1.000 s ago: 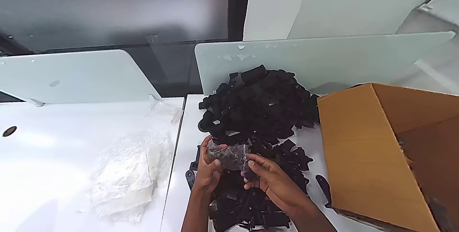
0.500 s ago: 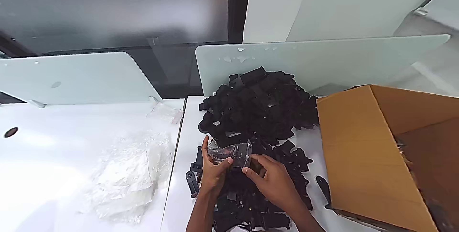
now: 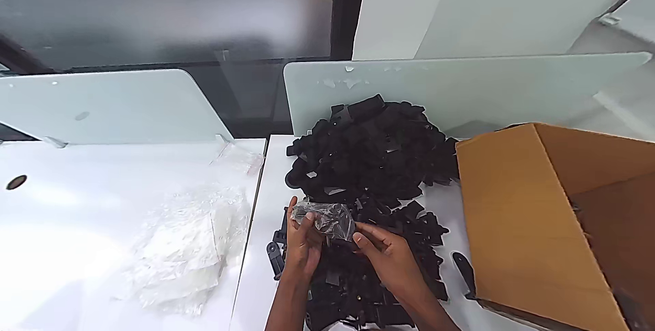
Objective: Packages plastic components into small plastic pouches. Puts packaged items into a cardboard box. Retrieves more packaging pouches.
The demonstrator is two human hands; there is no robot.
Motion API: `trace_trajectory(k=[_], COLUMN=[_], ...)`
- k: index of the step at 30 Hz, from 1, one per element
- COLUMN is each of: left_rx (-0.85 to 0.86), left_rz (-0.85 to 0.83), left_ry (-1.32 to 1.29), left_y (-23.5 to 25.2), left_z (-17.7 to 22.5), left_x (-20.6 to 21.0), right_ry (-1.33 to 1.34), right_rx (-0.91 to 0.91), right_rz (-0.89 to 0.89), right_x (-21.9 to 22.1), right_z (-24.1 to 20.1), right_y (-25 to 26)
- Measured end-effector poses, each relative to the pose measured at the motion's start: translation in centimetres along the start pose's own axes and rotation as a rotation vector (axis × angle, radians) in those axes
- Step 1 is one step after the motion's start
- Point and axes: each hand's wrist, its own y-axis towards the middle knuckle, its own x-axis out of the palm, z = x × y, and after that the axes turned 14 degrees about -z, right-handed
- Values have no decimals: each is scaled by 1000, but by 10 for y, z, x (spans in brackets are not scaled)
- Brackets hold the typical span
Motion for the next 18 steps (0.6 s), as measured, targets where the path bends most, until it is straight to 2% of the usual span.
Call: trace_trajectory(k=[2, 5, 11, 15, 18], left_rx=[-10, -43, -88, -42, 21], left_rz=[-26, -35, 32, 8, 52], left_ry=[-12, -69, -96, -106, -152], left_y=[-1, -1, 3, 4, 7], left_z=[1, 3, 14, 21, 25], left_x=[-1, -7, -11, -17, -18], right_ry=[-291, -666, -453, -234, -267], right_rx=[-97, -353, -214, -85, -22], right_rz=[81, 230, -96, -272, -336], right_x=[-2, -8, -33, -43, -46], right_z=[4, 9, -4, -18, -18], right_y=[-1, 2, -1, -6, -8])
